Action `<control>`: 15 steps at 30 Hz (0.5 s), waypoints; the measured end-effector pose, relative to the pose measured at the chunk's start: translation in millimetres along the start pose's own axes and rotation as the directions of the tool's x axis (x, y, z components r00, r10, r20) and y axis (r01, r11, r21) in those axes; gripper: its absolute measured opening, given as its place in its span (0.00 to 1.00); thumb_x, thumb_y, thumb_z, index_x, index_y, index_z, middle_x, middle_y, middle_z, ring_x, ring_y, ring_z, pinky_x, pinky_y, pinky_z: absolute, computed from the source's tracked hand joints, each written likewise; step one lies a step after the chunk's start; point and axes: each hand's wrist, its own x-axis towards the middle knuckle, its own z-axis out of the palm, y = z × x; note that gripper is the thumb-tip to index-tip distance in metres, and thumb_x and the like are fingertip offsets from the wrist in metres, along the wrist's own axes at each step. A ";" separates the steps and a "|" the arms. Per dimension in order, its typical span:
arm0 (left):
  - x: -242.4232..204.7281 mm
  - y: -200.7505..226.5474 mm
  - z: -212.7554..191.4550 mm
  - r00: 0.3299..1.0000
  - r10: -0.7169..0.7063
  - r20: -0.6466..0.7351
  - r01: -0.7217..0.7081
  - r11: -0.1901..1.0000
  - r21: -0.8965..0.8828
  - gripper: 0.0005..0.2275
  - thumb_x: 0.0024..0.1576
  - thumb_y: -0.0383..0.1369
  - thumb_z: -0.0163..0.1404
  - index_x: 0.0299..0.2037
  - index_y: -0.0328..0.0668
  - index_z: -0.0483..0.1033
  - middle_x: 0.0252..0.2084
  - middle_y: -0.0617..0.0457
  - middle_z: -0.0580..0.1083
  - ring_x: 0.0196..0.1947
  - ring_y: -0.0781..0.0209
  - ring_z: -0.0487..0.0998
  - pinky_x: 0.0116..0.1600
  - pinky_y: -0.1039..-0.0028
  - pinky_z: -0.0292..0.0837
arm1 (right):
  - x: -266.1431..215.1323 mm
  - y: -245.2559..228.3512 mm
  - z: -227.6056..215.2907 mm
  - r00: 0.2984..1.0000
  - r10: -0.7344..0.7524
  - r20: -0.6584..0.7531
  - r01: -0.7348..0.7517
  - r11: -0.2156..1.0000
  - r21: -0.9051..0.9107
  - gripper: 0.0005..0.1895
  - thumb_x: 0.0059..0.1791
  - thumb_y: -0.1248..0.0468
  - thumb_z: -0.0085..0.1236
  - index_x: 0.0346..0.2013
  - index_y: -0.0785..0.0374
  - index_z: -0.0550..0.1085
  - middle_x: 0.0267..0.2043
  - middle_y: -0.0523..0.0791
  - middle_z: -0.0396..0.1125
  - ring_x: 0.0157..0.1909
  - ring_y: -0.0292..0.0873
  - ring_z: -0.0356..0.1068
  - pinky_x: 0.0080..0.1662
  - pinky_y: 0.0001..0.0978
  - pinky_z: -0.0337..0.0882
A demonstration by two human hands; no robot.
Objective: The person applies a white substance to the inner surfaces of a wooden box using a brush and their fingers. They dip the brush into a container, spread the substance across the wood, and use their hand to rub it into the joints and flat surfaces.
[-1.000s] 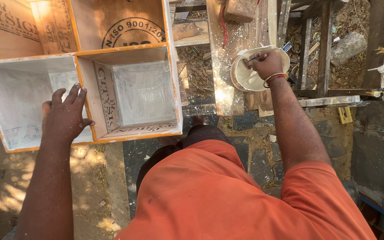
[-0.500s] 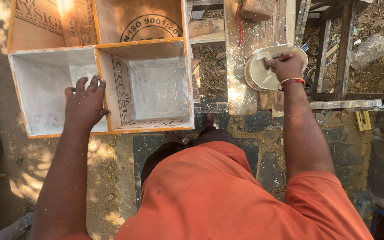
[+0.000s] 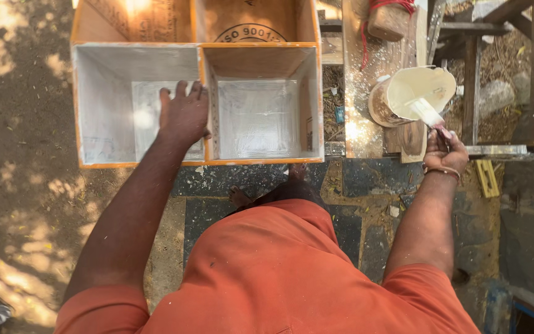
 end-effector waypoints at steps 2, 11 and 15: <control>2.3 5.6 2.2 0.998 0.010 -0.070 -0.013 0.999 -0.032 0.49 0.39 0.49 0.71 0.71 0.39 0.61 0.75 0.47 0.59 0.74 0.44 0.55 0.65 0.36 0.51 | -9.7 1.3 -9.4 0.999 -0.053 -0.014 0.053 0.997 0.062 0.14 0.54 0.68 0.46 0.51 0.75 0.71 0.46 0.61 0.75 0.45 0.58 0.81 0.48 0.49 0.86; -3.5 4.4 -5.2 0.997 0.006 -0.082 -0.011 0.998 -0.057 0.52 0.42 0.46 0.70 0.74 0.33 0.54 0.75 0.47 0.58 0.74 0.44 0.54 0.66 0.37 0.47 | -59.4 9.7 42.0 0.941 -0.030 0.337 0.025 0.999 0.020 0.12 0.54 0.71 0.50 0.49 0.77 0.73 0.49 0.60 0.74 0.56 0.59 0.76 0.60 0.54 0.79; 6.8 2.7 4.1 0.996 0.011 -0.088 -0.017 0.997 -0.071 0.50 0.43 0.46 0.69 0.74 0.32 0.54 0.75 0.46 0.57 0.73 0.42 0.53 0.64 0.38 0.47 | -80.6 5.0 101.0 0.885 0.082 0.458 0.069 0.950 -0.304 0.08 0.54 0.66 0.57 0.42 0.71 0.76 0.46 0.53 0.76 0.56 0.56 0.77 0.60 0.56 0.81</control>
